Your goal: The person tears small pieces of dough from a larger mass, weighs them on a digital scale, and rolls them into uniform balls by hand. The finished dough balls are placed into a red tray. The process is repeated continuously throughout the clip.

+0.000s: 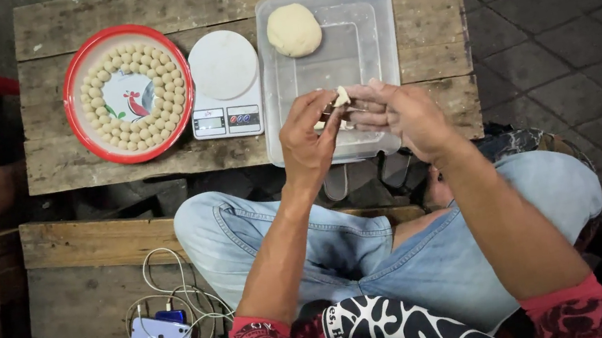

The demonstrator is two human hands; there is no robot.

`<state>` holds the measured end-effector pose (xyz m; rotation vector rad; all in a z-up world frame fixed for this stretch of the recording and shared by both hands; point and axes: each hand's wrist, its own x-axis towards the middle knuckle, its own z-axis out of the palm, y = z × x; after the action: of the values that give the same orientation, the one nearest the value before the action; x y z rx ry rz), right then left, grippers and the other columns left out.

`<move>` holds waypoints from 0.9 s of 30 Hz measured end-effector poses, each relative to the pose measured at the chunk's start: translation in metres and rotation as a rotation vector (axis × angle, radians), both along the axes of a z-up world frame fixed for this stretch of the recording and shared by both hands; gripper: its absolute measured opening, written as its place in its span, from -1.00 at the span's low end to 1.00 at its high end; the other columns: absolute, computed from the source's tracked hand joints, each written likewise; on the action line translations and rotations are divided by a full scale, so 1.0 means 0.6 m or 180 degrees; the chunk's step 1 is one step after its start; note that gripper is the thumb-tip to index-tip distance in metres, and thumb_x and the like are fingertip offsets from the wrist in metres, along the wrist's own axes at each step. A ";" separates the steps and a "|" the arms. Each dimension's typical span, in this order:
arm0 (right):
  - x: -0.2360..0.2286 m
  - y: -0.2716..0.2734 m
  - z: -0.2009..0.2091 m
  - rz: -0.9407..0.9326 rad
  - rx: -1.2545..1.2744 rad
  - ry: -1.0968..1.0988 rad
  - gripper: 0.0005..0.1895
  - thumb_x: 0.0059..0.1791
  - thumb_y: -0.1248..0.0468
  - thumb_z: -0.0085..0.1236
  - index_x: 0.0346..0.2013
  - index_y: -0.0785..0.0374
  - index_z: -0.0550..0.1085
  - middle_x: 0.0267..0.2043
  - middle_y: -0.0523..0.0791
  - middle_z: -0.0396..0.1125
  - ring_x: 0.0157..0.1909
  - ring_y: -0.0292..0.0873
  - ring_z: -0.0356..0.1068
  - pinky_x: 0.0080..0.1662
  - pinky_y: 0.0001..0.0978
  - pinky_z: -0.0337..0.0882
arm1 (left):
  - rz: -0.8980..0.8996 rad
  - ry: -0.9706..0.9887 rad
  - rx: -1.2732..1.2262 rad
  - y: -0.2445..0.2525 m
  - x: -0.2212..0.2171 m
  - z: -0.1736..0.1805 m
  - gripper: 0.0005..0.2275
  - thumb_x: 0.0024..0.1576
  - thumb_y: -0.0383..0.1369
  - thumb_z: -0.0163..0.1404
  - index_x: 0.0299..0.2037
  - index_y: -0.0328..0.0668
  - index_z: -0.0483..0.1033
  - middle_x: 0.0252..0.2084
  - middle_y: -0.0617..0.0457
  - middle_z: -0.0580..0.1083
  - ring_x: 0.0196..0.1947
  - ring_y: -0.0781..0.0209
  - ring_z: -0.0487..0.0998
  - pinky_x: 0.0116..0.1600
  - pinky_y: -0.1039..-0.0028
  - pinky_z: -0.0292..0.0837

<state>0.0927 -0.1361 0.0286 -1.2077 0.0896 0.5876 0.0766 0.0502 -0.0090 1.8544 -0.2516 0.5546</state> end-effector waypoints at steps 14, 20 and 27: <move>-0.046 0.033 0.063 0.0179 -0.1798 -0.1985 -0.58 0.21 0.08 -0.11 0.03 0.33 0.58 0.24 0.18 0.35 0.35 0.22 0.25 0.32 0.16 0.24 | 0.0139 0.2054 -0.3096 -0.023 0.003 -0.030 -0.71 0.03 -0.51 0.30 -0.06 -0.46 0.61 -0.16 -0.22 0.58 -0.18 0.09 0.64 0.04 0.35 0.65; -0.051 0.043 0.081 -0.0875 -0.1595 -0.2361 -0.69 0.22 0.30 -0.11 0.05 0.46 0.53 -0.12 0.24 0.49 -0.15 0.11 0.55 -0.09 0.00 0.55 | 0.0663 0.1660 -0.1741 0.042 0.070 -0.121 -0.72 0.03 -0.37 0.34 -0.08 -0.27 0.66 -0.22 -0.16 0.61 -0.26 0.19 0.59 -0.09 0.36 0.61; -0.031 0.018 0.057 -0.1468 -0.1165 -0.2236 -0.71 0.23 0.27 -0.06 -0.01 0.46 0.54 -0.16 0.13 0.51 -0.18 -0.14 0.52 -0.03 -0.21 0.57 | 0.1505 0.1111 -0.1094 0.164 0.178 -0.125 -0.81 0.01 -0.43 0.27 -0.18 -0.21 0.69 -0.33 -0.10 0.63 -0.35 0.28 0.60 -0.14 0.35 0.59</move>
<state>0.0741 -0.1251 0.0626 -1.6244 -0.1244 -0.2853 0.1834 0.1485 -0.0842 1.6348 0.4991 0.5396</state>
